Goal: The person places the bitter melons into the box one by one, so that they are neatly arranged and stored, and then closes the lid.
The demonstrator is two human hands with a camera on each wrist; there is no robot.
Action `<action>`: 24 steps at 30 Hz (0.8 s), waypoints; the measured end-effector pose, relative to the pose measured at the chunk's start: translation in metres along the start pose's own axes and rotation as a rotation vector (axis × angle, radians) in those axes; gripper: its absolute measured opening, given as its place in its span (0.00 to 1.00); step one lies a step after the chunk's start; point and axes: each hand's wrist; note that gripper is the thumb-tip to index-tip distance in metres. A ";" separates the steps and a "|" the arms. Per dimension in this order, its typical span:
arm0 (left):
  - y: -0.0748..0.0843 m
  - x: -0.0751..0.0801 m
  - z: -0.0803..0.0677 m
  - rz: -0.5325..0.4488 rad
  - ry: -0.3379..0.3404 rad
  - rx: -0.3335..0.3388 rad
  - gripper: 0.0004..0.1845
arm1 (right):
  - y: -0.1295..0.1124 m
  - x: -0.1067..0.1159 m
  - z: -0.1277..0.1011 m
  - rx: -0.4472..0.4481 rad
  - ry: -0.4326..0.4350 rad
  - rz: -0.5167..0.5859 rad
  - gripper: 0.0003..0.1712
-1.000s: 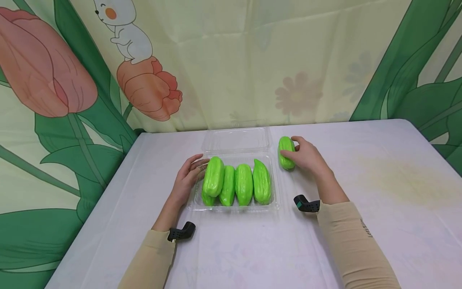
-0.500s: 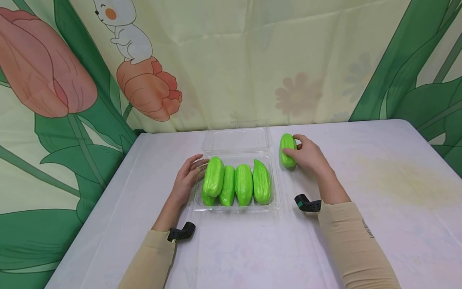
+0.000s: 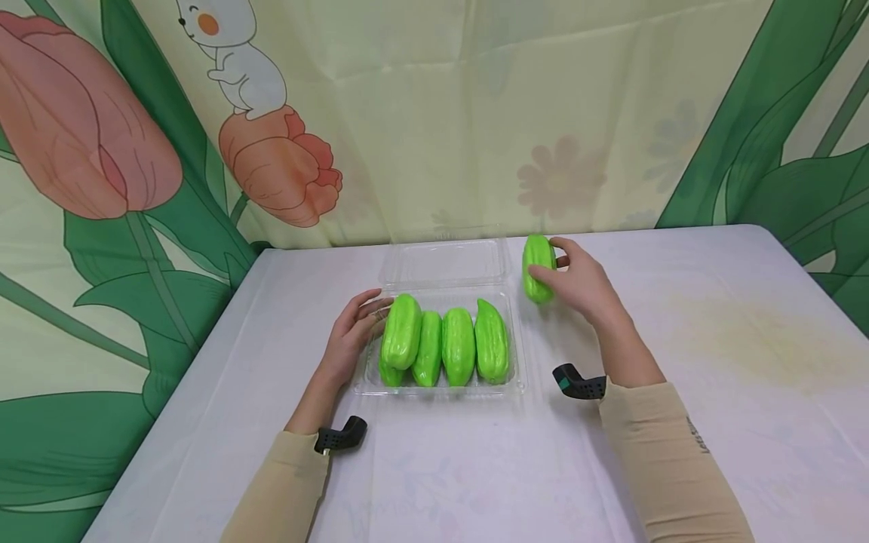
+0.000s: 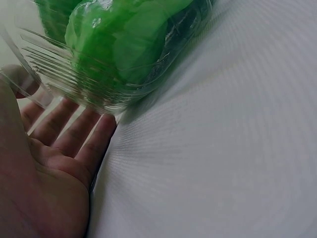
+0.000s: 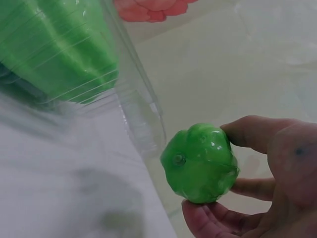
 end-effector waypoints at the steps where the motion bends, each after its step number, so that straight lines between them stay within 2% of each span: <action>1: 0.000 0.000 0.000 0.001 0.001 0.000 0.26 | -0.002 0.000 -0.001 0.008 0.008 0.007 0.50; 8: 0.000 0.000 0.000 -0.007 0.005 0.002 0.26 | -0.018 -0.003 -0.007 0.057 0.040 0.037 0.49; 16: 0.000 0.001 0.002 -0.055 -0.010 -0.004 0.25 | -0.037 -0.017 -0.015 0.113 -0.005 0.050 0.46; 24: -0.001 0.001 0.002 -0.033 -0.006 0.002 0.25 | -0.049 -0.038 -0.019 0.130 -0.066 0.061 0.46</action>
Point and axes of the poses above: each hand's wrist, its own z-axis towards the middle knuckle, its own x-axis out of the back of the hand, y = z × x, and after that the axes turned 5 degrees about -y, right-handed
